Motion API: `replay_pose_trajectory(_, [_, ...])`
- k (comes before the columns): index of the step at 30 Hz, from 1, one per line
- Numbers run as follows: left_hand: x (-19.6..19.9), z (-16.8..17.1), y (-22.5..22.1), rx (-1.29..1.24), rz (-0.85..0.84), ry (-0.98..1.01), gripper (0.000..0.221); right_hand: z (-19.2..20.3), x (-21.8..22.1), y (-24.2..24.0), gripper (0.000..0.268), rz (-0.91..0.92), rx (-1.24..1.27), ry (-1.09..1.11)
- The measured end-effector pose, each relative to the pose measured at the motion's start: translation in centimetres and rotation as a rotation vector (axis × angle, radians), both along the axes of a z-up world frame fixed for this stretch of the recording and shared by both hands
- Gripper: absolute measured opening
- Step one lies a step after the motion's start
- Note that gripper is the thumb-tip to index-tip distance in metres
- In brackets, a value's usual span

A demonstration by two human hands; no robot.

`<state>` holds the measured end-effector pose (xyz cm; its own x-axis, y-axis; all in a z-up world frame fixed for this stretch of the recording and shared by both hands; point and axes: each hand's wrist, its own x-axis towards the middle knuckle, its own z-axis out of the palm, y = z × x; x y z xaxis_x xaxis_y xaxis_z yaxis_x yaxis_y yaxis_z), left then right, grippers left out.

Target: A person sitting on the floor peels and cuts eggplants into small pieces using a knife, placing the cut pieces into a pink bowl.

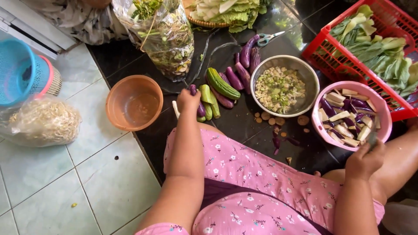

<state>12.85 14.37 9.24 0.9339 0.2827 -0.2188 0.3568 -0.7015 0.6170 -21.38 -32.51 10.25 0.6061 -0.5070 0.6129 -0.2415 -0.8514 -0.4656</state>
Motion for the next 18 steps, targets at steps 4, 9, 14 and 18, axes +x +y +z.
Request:
replay_pose_trajectory(4, [0.5,-0.3,0.6,0.058,0.064,0.317,0.079,-0.8,0.6,-1.4,0.021,-0.078,0.035,0.022])
replay_pose_trajectory(9, [-0.2,1.5,-0.5,-0.127,0.116,0.404,0.068,-1.4,0.3,-1.2,0.028,-0.091,-0.028,0.134])
replay_pose_trajectory(14, [0.8,-1.1,1.3,-0.256,0.136,0.38,0.062,0.6,0.2,0.2,0.031,0.001,-0.035,-0.001])
replay_pose_trajectory(18, [0.5,-2.7,2.7,-0.69,0.266,0.017,0.037,-0.3,0.1,-0.2,0.028,-0.026,0.036,-0.033])
